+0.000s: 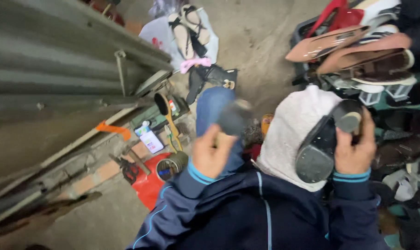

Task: The person sits on the floor and cleans a black high-heeled shoe using a brush and a cloth. They alternate between brushing the shoe's surface and wiping it with a cloth, handling the shoe one at a time.

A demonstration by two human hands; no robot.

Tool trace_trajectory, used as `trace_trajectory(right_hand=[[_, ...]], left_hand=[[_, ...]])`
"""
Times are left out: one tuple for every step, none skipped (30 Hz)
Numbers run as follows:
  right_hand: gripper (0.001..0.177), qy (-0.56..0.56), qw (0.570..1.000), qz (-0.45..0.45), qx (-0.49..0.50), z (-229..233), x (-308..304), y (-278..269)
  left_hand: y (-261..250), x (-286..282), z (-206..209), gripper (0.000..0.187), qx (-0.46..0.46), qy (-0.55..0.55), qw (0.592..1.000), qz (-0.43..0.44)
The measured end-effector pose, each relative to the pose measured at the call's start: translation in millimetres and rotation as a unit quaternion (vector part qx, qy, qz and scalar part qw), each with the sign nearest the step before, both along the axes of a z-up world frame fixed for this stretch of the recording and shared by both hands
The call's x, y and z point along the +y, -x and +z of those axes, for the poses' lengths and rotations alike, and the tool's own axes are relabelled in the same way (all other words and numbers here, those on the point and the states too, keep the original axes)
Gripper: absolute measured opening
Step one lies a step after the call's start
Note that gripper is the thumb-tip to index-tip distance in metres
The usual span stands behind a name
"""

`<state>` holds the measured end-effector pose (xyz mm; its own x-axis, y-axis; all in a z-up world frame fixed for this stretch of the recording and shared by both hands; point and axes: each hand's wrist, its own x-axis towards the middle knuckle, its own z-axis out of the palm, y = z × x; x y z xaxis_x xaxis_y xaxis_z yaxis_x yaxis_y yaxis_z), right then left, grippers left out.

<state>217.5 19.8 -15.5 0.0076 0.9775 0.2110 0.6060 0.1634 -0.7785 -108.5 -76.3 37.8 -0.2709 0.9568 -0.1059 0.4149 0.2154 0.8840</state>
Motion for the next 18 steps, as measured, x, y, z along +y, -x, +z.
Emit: trace_trajectory(right_hand=[[0.052, -0.013, 1.0, -0.004, 0.006, 2.2, 0.2, 1.3], [0.052, -0.008, 1.0, 0.006, 0.005, 4.7, 2.7, 4.4], [0.052, -0.013, 1.0, 0.003, -0.008, 7.5, 3.4, 5.9], [0.052, -0.019, 1.0, 0.001, -0.022, 9.9, 3.9, 7.1], [0.052, -0.013, 1.0, 0.01, -0.023, 5.8, 5.0, 6.1], [0.048, -0.018, 1.0, 0.021, 0.003, 2.3, 6.1, 4.9], [0.044, -0.026, 0.999, 0.03, 0.031, -1.6, 9.3, 5.6], [0.044, -0.023, 0.998, 0.038, 0.032, -8.4, 8.7, 1.0], [0.047, -0.017, 0.999, 0.026, 0.023, -14.8, 7.3, -4.2], [0.05, -0.01, 1.0, 0.014, 0.013, -21.1, 6.3, -9.9], [0.05, -0.009, 1.0, 0.017, 0.012, -24.3, 6.5, -12.6], [0.049, -0.016, 1.0, 0.015, 0.008, -27.7, 6.6, -15.3], [0.048, -0.022, 1.0, 0.014, 0.004, -31.0, 5.7, -17.7], [0.048, -0.019, 1.0, 0.017, 0.003, -35.6, 3.1, -24.0], [0.037, -0.017, 1.0, 0.022, -0.012, -40.3, 2.1, -29.1], [0.026, -0.014, 0.999, 0.028, -0.026, -44.7, 1.2, -34.5], [0.026, -0.013, 0.999, 0.029, -0.027, -48.2, 0.3, -37.2], [0.023, -0.009, 0.999, 0.02, -0.03, -51.7, -0.4, -40.4]], left_hand=[[16.2, -9.1, -4.5, 0.032, 0.021, 0.0, 0.996, 0.089], [33.5, -17.3, -10.2, 0.032, 0.021, 0.005, 0.995, 0.098], [49.3, -26.9, -16.3, 0.03, 0.051, 0.022, 0.988, 0.142], [64.5, -37.3, -22.6, 0.032, 0.081, 0.04, 0.979, 0.184], [75.7, -52.9, -39.2, 0.032, 0.08, 0.047, 0.977, 0.193], [86.2, -69.3, -55.0, 0.031, 0.097, 0.109, 0.962, 0.232], [98.5, -83.1, -70.2, 0.035, 0.115, 0.165, 0.942, 0.269], [104.0, -103.1, -91.8, 0.035, 0.115, 0.169, 0.939, 0.276], [109.9, -121.2, -113.8, 0.037, 0.139, 0.14, 0.943, 0.268], [115.0, -139.4, -135.6, 0.039, 0.162, 0.111, 0.946, 0.259], [115.2, -158.2, -161.0, 0.039, 0.161, 0.113, 0.945, 0.261], [115.1, -177.2, -186.3, 0.038, 0.168, 0.174, 0.928, 0.283], [114.6, -198.1, -211.1, 0.043, 0.175, 0.235, 0.907, 0.304], [111.8, -213.9, -226.9, 0.043, 0.174, 0.239, 0.905, 0.306], [110.6, -227.2, -243.0, 0.047, 0.19, 0.277, 0.887, 0.317], [109.0, -240.5, -258.8, 0.051, 0.206, 0.314, 0.867, 0.327], [110.3, -250.3, -271.9, 0.051, 0.205, 0.314, 0.867, 0.328], [111.1, -259.9, -285.1, 0.047, 0.215, 0.304, 0.851, 0.369]])
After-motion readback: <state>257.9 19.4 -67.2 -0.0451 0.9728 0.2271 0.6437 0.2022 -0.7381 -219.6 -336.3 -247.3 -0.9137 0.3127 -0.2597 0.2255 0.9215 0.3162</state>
